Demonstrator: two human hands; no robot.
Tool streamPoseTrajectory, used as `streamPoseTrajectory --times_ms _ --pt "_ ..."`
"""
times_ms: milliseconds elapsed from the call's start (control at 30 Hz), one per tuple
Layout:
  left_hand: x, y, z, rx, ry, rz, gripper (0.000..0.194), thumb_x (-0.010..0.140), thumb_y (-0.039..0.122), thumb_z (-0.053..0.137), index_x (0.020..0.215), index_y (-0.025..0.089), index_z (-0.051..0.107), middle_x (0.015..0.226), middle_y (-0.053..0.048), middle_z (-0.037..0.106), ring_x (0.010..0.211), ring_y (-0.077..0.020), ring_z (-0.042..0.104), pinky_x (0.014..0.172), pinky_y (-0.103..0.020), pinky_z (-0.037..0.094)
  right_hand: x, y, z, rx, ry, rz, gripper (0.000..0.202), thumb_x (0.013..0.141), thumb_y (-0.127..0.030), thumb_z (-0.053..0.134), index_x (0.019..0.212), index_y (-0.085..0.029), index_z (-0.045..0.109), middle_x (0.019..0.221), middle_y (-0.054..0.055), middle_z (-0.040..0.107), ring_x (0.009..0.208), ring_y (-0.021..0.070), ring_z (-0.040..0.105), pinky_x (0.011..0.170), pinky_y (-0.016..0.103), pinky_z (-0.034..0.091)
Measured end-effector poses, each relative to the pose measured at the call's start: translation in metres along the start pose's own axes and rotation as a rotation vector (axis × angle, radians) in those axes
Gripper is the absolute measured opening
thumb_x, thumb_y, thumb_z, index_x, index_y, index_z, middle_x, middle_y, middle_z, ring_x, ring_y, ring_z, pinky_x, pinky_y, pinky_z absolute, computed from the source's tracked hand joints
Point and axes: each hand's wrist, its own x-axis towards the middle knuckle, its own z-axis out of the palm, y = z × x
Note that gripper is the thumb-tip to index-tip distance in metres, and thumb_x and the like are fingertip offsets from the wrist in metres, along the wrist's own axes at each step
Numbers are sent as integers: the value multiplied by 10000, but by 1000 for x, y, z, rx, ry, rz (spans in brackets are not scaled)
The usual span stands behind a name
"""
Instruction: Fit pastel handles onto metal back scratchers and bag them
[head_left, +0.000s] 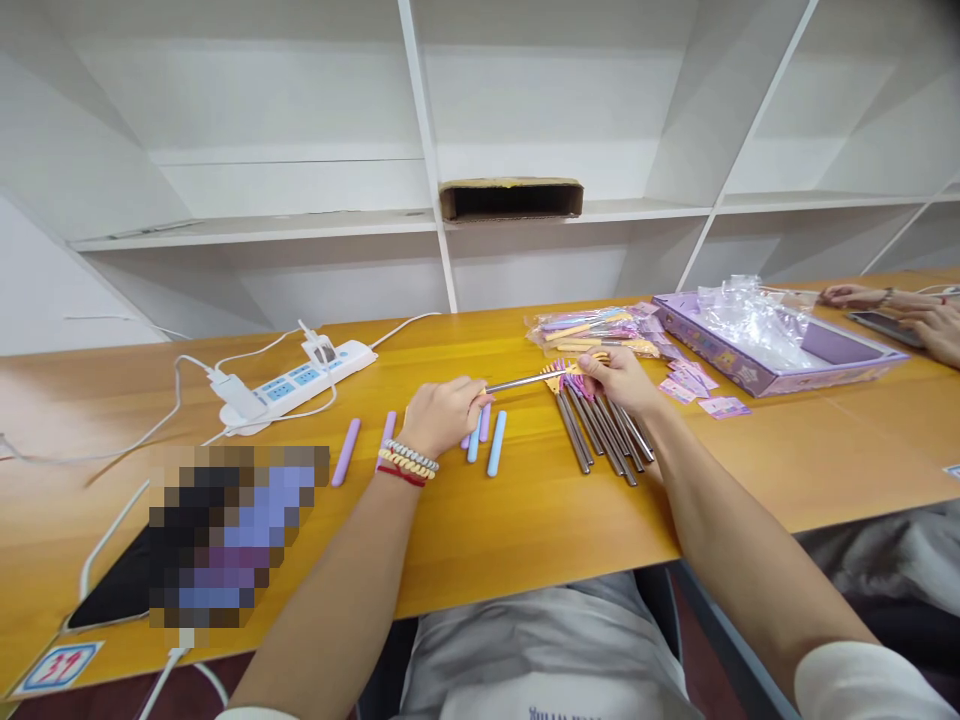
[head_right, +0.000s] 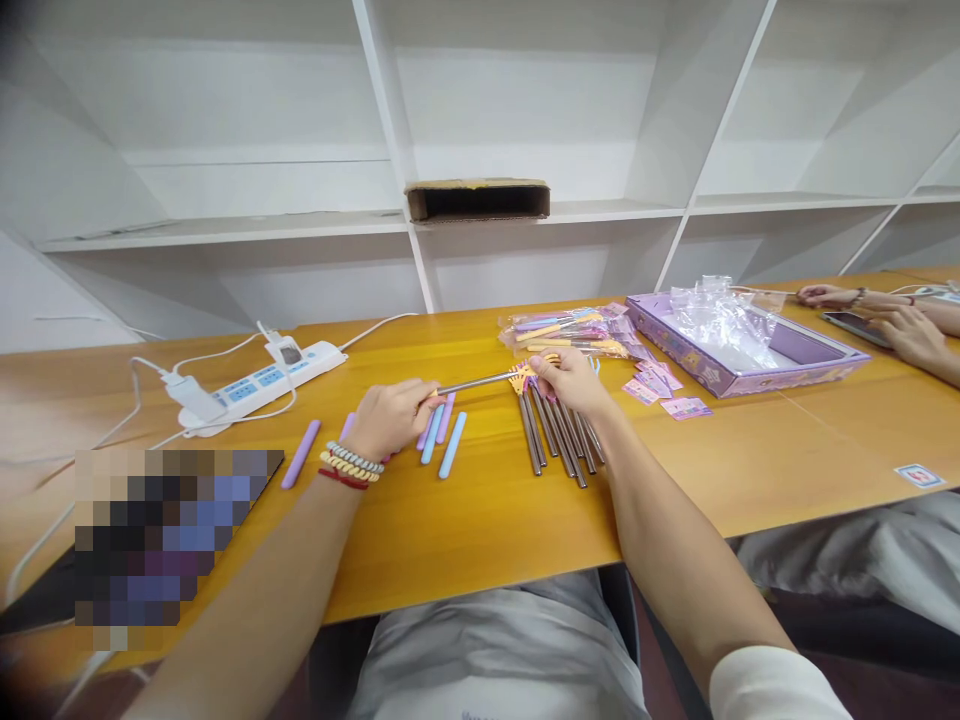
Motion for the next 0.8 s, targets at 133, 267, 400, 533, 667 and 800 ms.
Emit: streamPoseTrajectory --times_ms 133,267,400,533,667,800 --pt "-1 4 -2 65 58 38 304 918 331 383 844 201 647 727 -37 632 606 -152 551 529 -289 254 -2 -2 10 133 14 25 405 789 -528 573 621 -166 507 442 -17 530 367 70 410 392 205 292" --pt "-1 10 -3 108 71 50 302 921 314 370 860 198 643 724 -37 631 606 -156 557 522 -296 254 -2 -2 23 201 18 27 377 782 -511 591 657 -163 521 456 -15 547 382 71 425 398 200 304" --pt "0 14 -4 120 26 45 305 921 304 355 910 194 639 757 -46 643 630 -172 574 525 -301 274 -3 -2 32 233 17 24 364 772 -511 603 684 -166 526 461 -16 555 385 76 436 404 202 320" --pt "-1 18 -6 110 -18 30 297 913 309 370 935 188 640 799 -60 657 659 -190 590 529 -304 296 -4 -1 38 232 3 17 367 767 -521 604 689 -171 527 461 -22 555 378 78 436 399 206 332" --pt "0 23 -5 50 -40 -4 294 912 307 374 943 190 643 818 -56 668 687 -189 606 545 -295 323 -3 -1 38 256 -17 54 362 763 -517 610 699 -171 528 463 -18 562 376 82 443 390 205 324" --pt "6 20 -10 -169 -105 17 303 912 358 396 913 207 658 804 -36 681 746 -166 621 611 -263 381 -2 -12 23 248 -46 89 354 745 -498 635 732 -147 589 566 33 633 409 77 457 390 203 314"
